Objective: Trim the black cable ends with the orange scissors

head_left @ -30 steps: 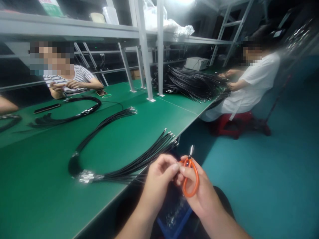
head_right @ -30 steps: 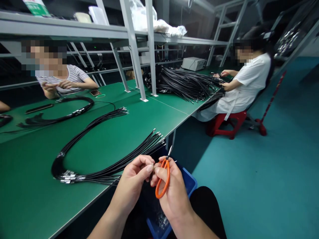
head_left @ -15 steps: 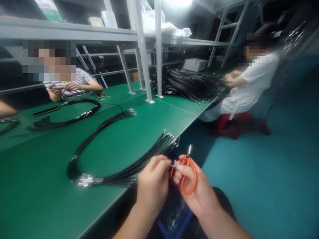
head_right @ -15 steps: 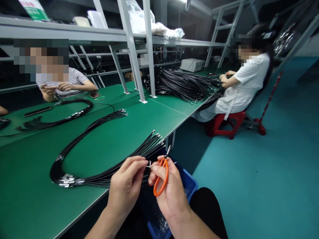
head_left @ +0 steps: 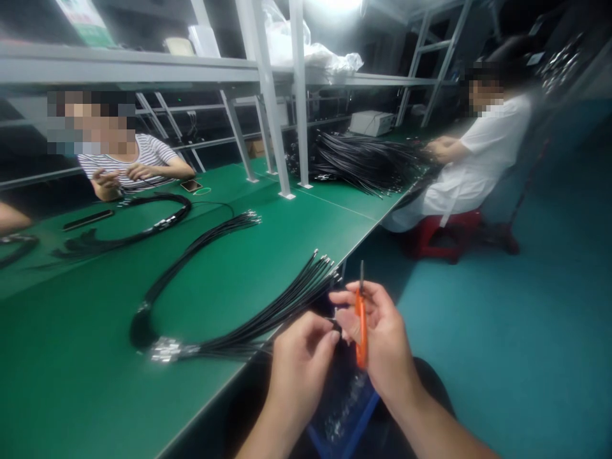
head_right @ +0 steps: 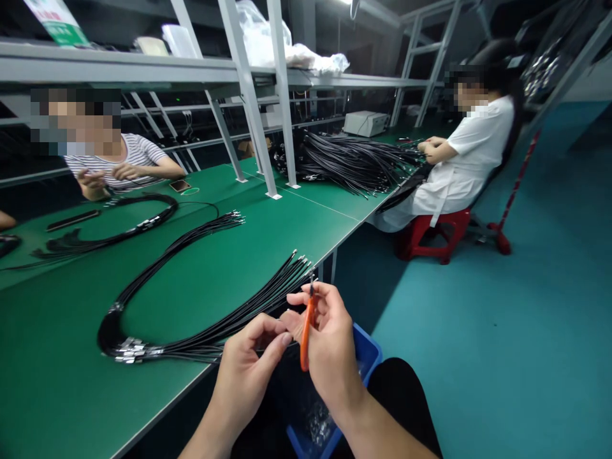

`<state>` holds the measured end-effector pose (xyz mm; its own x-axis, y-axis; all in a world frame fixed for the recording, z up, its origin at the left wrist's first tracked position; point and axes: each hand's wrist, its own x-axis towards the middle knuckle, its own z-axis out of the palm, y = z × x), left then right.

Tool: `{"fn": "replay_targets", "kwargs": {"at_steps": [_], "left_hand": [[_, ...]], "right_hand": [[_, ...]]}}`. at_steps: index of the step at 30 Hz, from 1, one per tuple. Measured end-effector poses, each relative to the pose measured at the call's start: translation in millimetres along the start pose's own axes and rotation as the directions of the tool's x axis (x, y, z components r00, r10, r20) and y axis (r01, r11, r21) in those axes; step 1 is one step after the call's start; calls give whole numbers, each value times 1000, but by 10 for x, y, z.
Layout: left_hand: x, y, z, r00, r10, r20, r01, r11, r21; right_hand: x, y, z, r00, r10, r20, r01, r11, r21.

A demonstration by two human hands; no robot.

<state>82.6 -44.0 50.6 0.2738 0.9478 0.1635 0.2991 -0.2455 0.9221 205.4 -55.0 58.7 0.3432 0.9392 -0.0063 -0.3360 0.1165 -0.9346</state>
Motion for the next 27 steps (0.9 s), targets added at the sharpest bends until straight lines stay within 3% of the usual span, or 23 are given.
{"fn": "replay_targets", "kwargs": {"at_steps": [3,5,8,11,16,19,22,27], "left_hand": [[-16,42,25,998,54,-10,-53,996,65],[-19,58,31,997,66,-32,-63,995,84],[-10,61,6,999,26,-28,-25,999,25],[5,51,-44,999,-34,42,41,984,-176],[28,4,-104,988,-93,123,139,883,-449],[38,-35,-116,987,-108,121,153,865,-478],[48,-57,-113,985,-119,122,162,871,-464],[57,-45,-98,987,-114,115,155,869,-469]], "right_hand": [[-12,-22,-1,998,-61,6,60,975,-213],[-17,-30,1,999,-54,5,53,970,-236],[-3,-38,-9,997,34,72,-31,999,-44],[20,-40,-26,973,102,208,-139,976,170],[17,3,-35,950,187,251,-257,925,282],[-10,32,-46,971,173,164,-210,946,245],[-33,25,-57,993,76,85,-90,980,179],[-26,-27,-27,994,21,107,-29,997,69]]}}
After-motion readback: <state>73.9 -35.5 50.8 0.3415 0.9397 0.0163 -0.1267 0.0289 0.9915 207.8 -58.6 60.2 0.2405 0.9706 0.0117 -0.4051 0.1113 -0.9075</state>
